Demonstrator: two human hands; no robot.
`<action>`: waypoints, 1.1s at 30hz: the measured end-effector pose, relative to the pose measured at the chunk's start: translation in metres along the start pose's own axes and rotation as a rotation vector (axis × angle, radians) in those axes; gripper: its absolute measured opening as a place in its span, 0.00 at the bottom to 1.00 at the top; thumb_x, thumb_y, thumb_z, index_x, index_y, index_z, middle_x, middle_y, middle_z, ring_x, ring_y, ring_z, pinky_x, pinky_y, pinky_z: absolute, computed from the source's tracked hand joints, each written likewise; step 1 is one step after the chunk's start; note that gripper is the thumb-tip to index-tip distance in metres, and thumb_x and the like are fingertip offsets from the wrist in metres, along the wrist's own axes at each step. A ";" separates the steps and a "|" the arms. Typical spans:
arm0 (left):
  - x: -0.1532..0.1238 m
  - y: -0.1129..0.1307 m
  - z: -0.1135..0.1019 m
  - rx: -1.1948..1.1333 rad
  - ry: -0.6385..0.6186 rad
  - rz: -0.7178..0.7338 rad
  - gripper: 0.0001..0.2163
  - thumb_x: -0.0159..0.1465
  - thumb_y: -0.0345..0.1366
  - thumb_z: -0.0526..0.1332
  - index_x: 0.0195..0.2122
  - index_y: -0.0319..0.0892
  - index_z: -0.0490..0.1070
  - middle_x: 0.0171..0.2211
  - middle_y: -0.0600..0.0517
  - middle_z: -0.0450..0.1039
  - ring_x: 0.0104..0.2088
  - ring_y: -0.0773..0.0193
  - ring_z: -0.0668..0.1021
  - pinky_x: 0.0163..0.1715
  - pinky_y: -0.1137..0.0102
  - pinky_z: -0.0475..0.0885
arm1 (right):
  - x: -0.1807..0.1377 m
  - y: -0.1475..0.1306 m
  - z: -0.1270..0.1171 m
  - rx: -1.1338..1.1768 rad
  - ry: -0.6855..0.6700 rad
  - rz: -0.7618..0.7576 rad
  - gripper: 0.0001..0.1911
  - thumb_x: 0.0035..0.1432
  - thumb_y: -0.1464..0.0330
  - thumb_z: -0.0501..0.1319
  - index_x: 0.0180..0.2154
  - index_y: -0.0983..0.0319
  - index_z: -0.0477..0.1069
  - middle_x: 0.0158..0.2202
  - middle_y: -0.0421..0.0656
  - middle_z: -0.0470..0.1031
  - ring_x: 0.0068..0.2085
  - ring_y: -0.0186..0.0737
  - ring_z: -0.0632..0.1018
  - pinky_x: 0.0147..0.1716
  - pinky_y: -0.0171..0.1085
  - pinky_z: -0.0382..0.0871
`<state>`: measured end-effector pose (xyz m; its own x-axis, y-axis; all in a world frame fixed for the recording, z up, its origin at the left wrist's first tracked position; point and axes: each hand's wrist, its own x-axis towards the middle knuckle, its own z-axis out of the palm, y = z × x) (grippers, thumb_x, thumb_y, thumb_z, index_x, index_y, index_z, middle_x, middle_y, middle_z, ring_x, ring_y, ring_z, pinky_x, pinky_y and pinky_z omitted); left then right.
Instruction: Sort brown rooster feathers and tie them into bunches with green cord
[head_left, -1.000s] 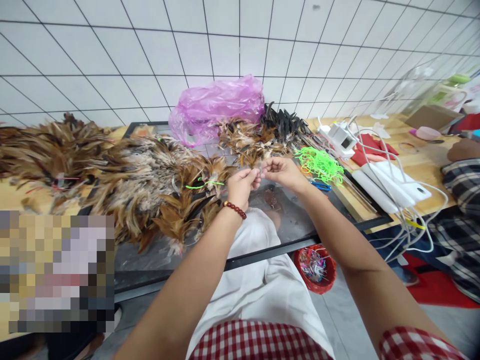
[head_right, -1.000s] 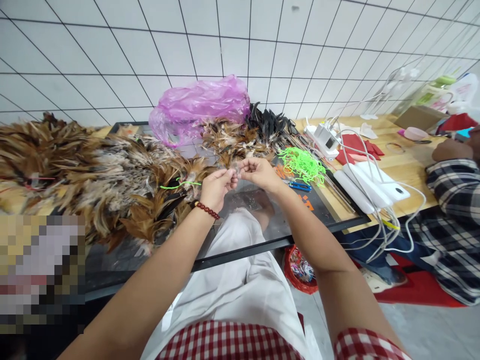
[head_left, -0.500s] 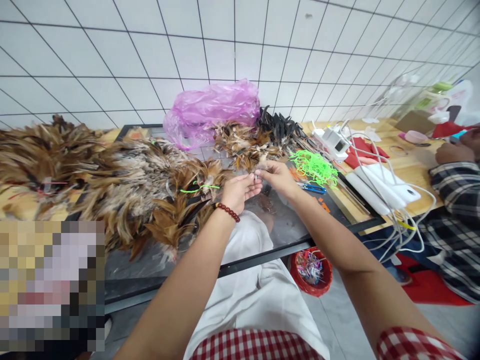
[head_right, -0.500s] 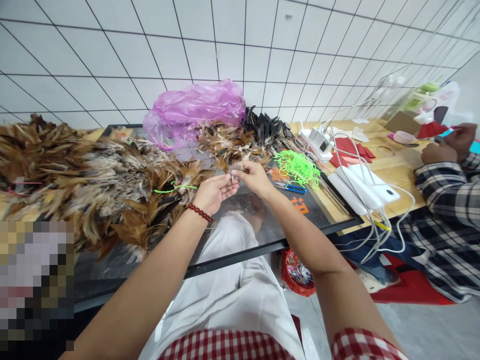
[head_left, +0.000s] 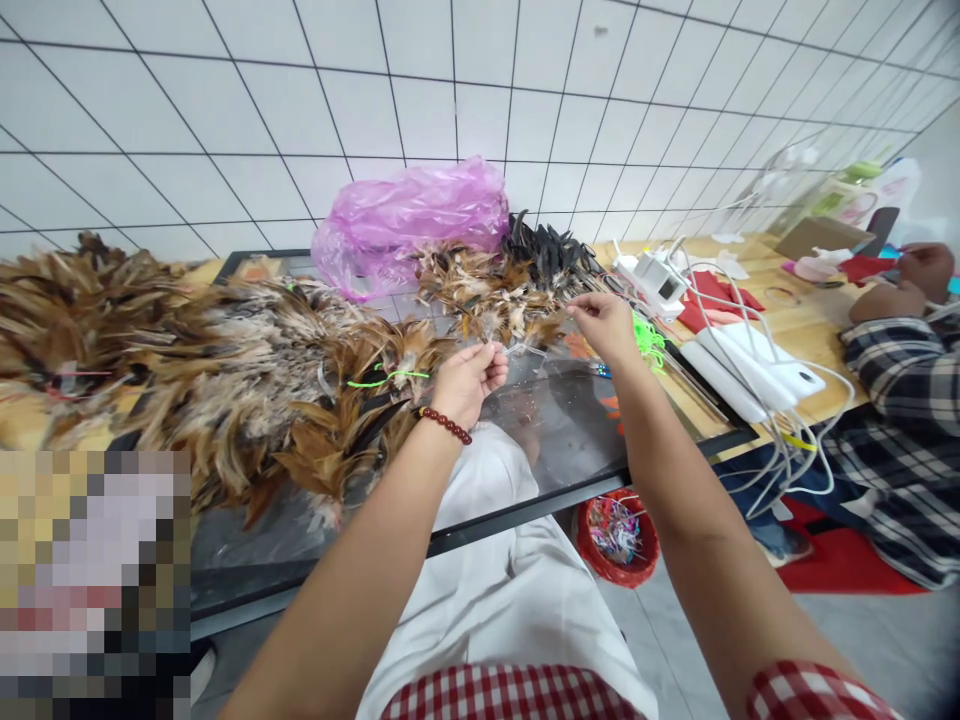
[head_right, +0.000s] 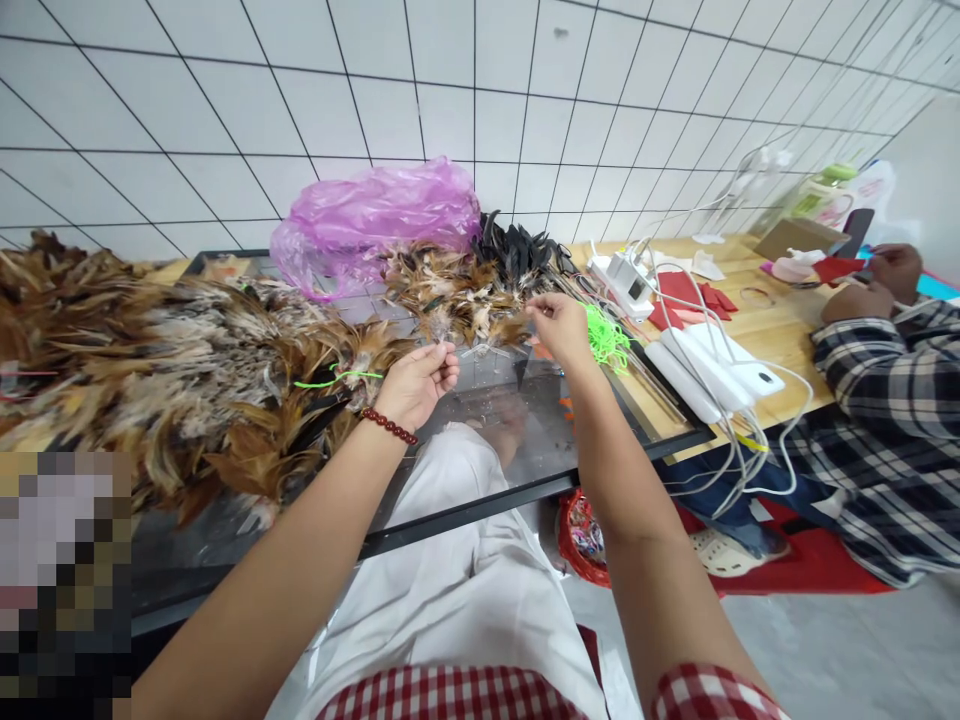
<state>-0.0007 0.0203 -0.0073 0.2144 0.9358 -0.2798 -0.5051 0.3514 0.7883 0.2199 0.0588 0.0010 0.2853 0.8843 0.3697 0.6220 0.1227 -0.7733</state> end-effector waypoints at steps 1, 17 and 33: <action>0.000 0.000 0.000 -0.014 0.012 0.004 0.03 0.60 0.29 0.64 0.31 0.35 0.73 0.22 0.53 0.73 0.21 0.73 0.74 0.24 0.78 0.70 | 0.002 0.006 -0.002 -0.122 -0.054 -0.008 0.10 0.51 0.65 0.62 0.33 0.64 0.78 0.28 0.42 0.74 0.30 0.38 0.71 0.36 0.39 0.65; 0.003 0.003 -0.005 -0.297 0.148 -0.033 0.07 0.65 0.28 0.58 0.30 0.36 0.72 0.22 0.53 0.71 0.21 0.74 0.73 0.24 0.79 0.70 | -0.005 -0.004 -0.002 -0.518 0.039 -0.182 0.15 0.59 0.68 0.53 0.43 0.59 0.76 0.39 0.45 0.80 0.42 0.48 0.76 0.43 0.43 0.63; 0.008 -0.015 0.005 -0.339 0.293 0.245 0.04 0.57 0.31 0.66 0.30 0.36 0.72 0.20 0.54 0.71 0.20 0.74 0.73 0.24 0.78 0.66 | 0.010 -0.065 0.062 -0.773 -0.305 -0.491 0.31 0.56 0.58 0.62 0.60 0.56 0.63 0.59 0.51 0.65 0.52 0.54 0.72 0.47 0.47 0.65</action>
<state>0.0127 0.0221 -0.0184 -0.1632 0.9432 -0.2893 -0.7642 0.0646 0.6418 0.1370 0.0875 0.0233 -0.2681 0.9060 0.3275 0.9610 0.2754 0.0250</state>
